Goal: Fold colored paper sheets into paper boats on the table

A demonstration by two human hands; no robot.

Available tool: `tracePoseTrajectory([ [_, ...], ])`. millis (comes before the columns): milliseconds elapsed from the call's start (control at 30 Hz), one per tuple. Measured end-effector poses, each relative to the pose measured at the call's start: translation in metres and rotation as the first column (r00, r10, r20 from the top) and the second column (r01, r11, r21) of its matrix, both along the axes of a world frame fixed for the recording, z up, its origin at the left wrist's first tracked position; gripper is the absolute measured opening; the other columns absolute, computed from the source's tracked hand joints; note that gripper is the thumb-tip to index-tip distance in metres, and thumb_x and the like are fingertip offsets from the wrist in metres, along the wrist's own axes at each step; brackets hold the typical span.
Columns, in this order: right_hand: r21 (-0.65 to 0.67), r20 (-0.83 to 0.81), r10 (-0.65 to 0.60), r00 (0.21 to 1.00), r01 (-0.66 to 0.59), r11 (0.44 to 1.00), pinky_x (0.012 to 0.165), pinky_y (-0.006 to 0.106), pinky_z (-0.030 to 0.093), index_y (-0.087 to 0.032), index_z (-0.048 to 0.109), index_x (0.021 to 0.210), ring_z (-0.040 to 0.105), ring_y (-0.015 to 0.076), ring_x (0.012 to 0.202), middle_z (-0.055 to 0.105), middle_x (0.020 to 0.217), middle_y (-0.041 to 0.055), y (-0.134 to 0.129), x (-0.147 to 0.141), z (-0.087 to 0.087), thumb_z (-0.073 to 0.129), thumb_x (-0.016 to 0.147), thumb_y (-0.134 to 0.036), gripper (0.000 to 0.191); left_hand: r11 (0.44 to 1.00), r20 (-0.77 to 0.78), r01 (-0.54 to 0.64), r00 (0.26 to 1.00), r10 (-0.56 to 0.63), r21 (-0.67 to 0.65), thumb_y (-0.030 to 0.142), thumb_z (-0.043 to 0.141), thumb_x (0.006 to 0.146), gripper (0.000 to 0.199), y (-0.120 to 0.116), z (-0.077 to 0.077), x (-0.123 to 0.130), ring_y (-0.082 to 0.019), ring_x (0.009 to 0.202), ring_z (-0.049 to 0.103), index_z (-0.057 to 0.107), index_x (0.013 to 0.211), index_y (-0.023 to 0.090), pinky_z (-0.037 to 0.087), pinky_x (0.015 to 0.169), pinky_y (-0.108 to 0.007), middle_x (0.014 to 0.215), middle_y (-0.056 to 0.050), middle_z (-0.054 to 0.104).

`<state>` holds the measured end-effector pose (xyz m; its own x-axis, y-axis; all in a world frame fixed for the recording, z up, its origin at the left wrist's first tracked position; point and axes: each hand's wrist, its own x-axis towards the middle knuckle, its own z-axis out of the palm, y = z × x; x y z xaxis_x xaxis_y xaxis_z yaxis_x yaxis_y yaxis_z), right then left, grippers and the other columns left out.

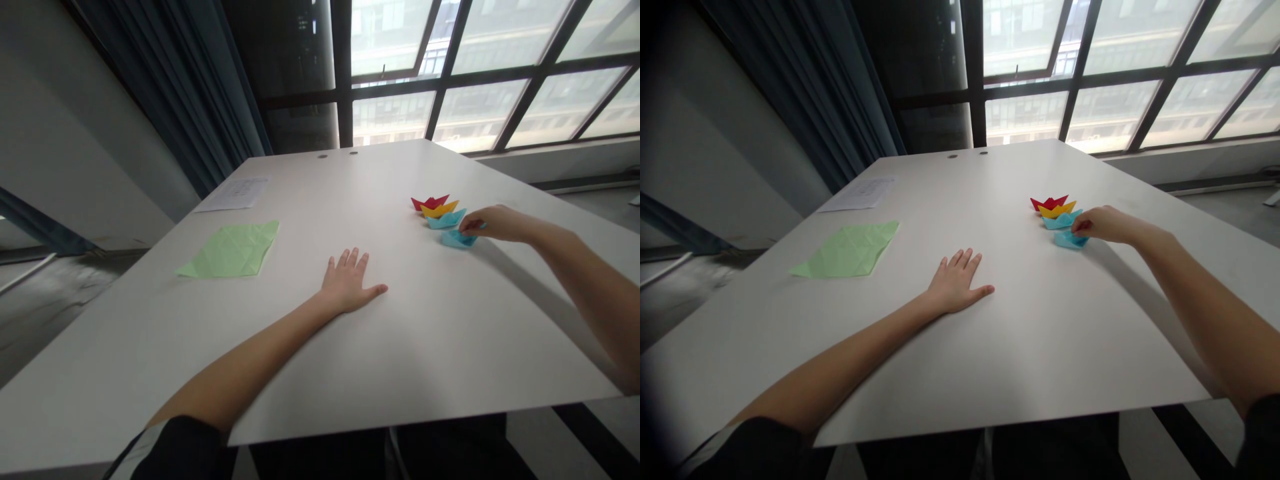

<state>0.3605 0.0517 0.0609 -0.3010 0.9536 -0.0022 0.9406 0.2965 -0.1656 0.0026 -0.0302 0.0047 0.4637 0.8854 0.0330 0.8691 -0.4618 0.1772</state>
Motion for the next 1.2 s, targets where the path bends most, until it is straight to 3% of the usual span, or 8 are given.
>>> tracePoseTrajectory([
  [333, 0.033, -0.027, -0.032, 0.999, 0.033, 0.999, 0.064, 0.027, 0.041, -0.019, 0.07, 0.076, 0.061, 0.0149, 0.066, 0.071, 0.08, 0.0078, 0.008, 0.009, -0.006, 0.065, 0.067, -0.021, 0.011, 1.0, -0.007, -0.008, 1.0, 0.008, 0.003, 0.075, 0.025, 0.072, 0.086, 0.001, -0.002, 0.001, -0.032, 0.134, 0.016, 0.025, 0.138, 0.02, 0.014, 0.105, -0.055, 0.146, -0.014, 0.021],
  [567, -0.014, 0.004, -0.083, 0.997, 0.083, 0.996, 0.066, 0.029, 0.04, -0.018, 0.07, 0.084, 0.06, 0.0158, 0.069, 0.07, 0.083, 0.009, 0.007, 0.009, 0.004, 0.066, 0.067, -0.032, 0.023, 1.0, 0.004, -0.001, 1.0, 0.001, -0.001, 0.076, 0.023, 0.072, 0.088, 0.001, -0.002, 0.001, -0.032, 0.134, 0.016, 0.025, 0.138, 0.019, 0.013, 0.104, -0.056, 0.146, -0.015, 0.02],
  [767, 0.17, -0.017, -0.03, 0.999, 0.033, 0.985, 0.063, 0.03, 0.037, -0.018, 0.07, 0.087, 0.06, 0.0157, 0.069, 0.069, 0.079, 0.0093, 0.005, -0.008, 0.02, 0.058, 0.075, -0.041, 0.028, 1.0, -0.005, -0.002, 1.0, 0.002, 0.002, 0.077, 0.022, 0.072, 0.088, 0.0, -0.001, 0.001, -0.032, 0.134, 0.016, 0.025, 0.139, 0.019, 0.014, 0.104, -0.056, 0.146, -0.015, 0.02],
  [867, 0.266, -0.024, 0.141, 0.99, -0.13, 0.955, 0.066, 0.03, 0.039, -0.019, 0.068, 0.089, 0.061, 0.017, 0.073, 0.069, 0.086, 0.0085, -0.002, -0.04, 0.023, 0.053, 0.08, -0.037, 0.025, 1.0, -0.012, -0.001, 1.0, 0.001, 0.006, 0.076, 0.021, 0.072, 0.088, 0.0, -0.001, 0.001, -0.033, 0.134, 0.016, 0.025, 0.139, 0.018, 0.014, 0.104, -0.057, 0.146, -0.015, 0.021],
  [967, 0.262, -0.03, 0.337, 0.941, -0.318, 0.911, 0.07, 0.032, 0.044, -0.021, 0.066, 0.089, 0.061, 0.0193, 0.078, 0.068, 0.088, 0.0055, -0.011, -0.079, 0.016, 0.048, 0.083, -0.035, 0.024, 1.0, -0.019, -0.001, 1.0, 0.001, 0.004, 0.076, 0.021, 0.072, 0.089, -0.001, 0.001, 0.001, -0.033, 0.134, 0.017, 0.025, 0.139, 0.017, 0.015, 0.104, -0.057, 0.146, -0.015, 0.021],
  [1067, 0.256, -0.076, 0.508, 0.858, -0.476, 0.841, 0.084, 0.038, 0.043, -0.02, 0.064, 0.097, 0.06, 0.0214, 0.09, 0.067, 0.096, 0.0065, -0.019, -0.112, -0.004, 0.047, 0.084, -0.032, 0.024, 1.0, -0.031, -0.005, 1.0, 0.005, -0.004, 0.077, 0.02, 0.072, 0.09, -0.002, 0.003, 0.002, -0.033, 0.134, 0.016, 0.024, 0.139, 0.017, 0.014, 0.104, -0.057, 0.146, -0.015, 0.02],
  [1200, 0.268, -0.133, 0.546, 0.827, -0.5, 0.823, 0.092, 0.041, 0.041, -0.02, 0.055, 0.115, 0.054, 0.0233, 0.107, 0.06, 0.115, 0.0096, -0.026, -0.139, -0.038, 0.045, 0.085, -0.034, 0.035, 1.0, -0.045, -0.01, 0.999, 0.01, -0.012, 0.077, 0.018, 0.072, 0.09, -0.007, 0.007, 0.001, -0.032, 0.134, 0.015, 0.023, 0.139, 0.017, 0.014, 0.104, -0.057, 0.147, -0.015, 0.018],
])
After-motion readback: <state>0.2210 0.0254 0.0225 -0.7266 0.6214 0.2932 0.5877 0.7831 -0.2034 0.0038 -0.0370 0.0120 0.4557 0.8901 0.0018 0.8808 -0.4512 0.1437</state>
